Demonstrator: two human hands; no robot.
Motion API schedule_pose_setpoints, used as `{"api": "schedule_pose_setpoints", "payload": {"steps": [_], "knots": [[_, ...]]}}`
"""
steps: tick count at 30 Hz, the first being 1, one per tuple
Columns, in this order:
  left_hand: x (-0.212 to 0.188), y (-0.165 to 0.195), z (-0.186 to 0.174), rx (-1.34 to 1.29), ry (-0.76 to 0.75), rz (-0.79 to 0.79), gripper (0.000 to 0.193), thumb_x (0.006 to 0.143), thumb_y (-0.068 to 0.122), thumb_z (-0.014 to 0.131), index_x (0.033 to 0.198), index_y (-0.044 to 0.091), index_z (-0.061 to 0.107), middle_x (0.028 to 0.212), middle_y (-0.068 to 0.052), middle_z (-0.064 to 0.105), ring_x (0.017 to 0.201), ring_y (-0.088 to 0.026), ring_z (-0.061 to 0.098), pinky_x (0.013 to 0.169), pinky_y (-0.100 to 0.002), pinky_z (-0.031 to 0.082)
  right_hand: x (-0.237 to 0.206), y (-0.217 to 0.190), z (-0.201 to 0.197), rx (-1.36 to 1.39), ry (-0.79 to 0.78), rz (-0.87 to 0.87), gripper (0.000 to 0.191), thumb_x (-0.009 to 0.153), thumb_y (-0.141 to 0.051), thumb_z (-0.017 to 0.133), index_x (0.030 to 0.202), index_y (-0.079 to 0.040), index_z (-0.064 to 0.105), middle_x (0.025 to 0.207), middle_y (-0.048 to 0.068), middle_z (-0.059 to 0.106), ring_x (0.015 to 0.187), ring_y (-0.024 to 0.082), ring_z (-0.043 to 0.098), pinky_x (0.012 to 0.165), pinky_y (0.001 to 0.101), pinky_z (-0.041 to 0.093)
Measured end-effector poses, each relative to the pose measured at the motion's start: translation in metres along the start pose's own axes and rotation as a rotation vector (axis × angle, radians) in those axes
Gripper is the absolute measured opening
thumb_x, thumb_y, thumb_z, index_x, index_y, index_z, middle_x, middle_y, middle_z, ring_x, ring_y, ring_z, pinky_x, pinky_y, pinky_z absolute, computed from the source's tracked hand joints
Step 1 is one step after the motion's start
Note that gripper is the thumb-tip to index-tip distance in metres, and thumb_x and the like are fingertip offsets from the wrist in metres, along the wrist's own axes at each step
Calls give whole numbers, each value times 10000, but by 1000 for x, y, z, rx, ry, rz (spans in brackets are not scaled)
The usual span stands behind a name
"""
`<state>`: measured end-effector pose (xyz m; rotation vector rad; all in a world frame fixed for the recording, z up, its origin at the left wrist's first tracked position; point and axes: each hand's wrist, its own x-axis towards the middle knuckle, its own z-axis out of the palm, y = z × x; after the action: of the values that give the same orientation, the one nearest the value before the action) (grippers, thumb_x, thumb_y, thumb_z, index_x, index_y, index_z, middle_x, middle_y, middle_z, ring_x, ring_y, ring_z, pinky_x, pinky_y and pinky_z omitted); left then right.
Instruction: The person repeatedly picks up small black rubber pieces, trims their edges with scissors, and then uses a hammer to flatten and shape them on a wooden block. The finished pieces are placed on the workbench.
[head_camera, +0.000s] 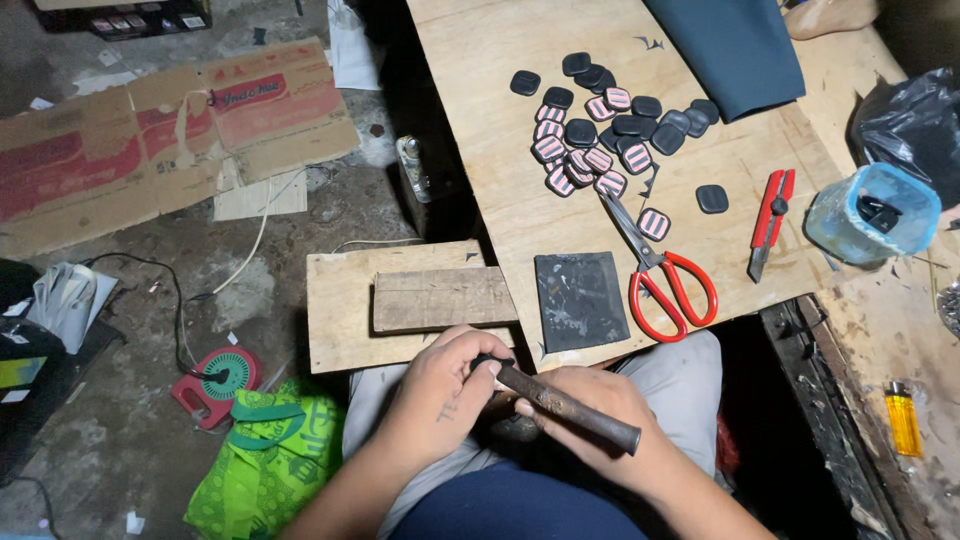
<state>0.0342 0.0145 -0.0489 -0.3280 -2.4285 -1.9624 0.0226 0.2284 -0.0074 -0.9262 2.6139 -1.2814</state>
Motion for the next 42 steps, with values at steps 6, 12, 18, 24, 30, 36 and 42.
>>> {"api": "schedule_pose_setpoints", "payload": {"steps": [6,12,18,24,30,36,42], "knots": [[2,-2,14,-490,-34,-389,109,956,-6,524,1014,0,617,858,-52,666,738,-109,663,696,-259,573,-9,-1,8,-176,34,-87,193,848,-235,676,941,-66,661,776,112,680,713,331,686,620,412,534],[-3,-11,10,-436,-89,-278,118,956,-35,541,1022,-46,638,895,-61,672,785,-105,648,710,-252,554,-6,-2,15,-324,-31,-69,191,827,-229,668,922,-63,650,746,106,651,699,342,670,621,451,512],[2,-20,9,-201,108,-308,272,870,-79,535,1096,-36,682,939,-41,612,755,-104,642,660,-255,562,-8,2,12,-225,-24,-127,175,839,-246,663,882,-80,630,744,97,642,697,332,668,618,438,521],[-1,-23,13,-523,67,-488,235,939,-30,549,1164,-14,616,946,-91,636,760,-130,697,665,-262,574,-7,9,15,-112,11,-46,226,879,-301,711,833,-86,658,676,101,635,597,318,659,513,426,503],[-5,-18,17,-525,-13,-320,220,973,-14,520,1152,-42,645,1096,-72,600,906,-103,686,794,-256,621,-6,15,18,-290,40,-113,205,847,-253,662,910,-59,638,748,112,646,688,345,662,603,457,514],[3,-17,13,164,153,-54,240,888,-27,612,1115,-26,692,937,-100,644,807,-169,666,719,-310,557,-5,15,19,-293,-44,-63,205,837,-260,669,839,-68,598,741,123,636,707,360,658,620,465,509],[26,-22,-6,344,344,127,151,859,-34,616,1002,-10,653,989,-162,656,906,-339,671,777,-405,561,-1,7,13,-244,-51,170,176,802,-156,684,901,-52,581,784,144,626,777,390,651,648,480,495]]}}
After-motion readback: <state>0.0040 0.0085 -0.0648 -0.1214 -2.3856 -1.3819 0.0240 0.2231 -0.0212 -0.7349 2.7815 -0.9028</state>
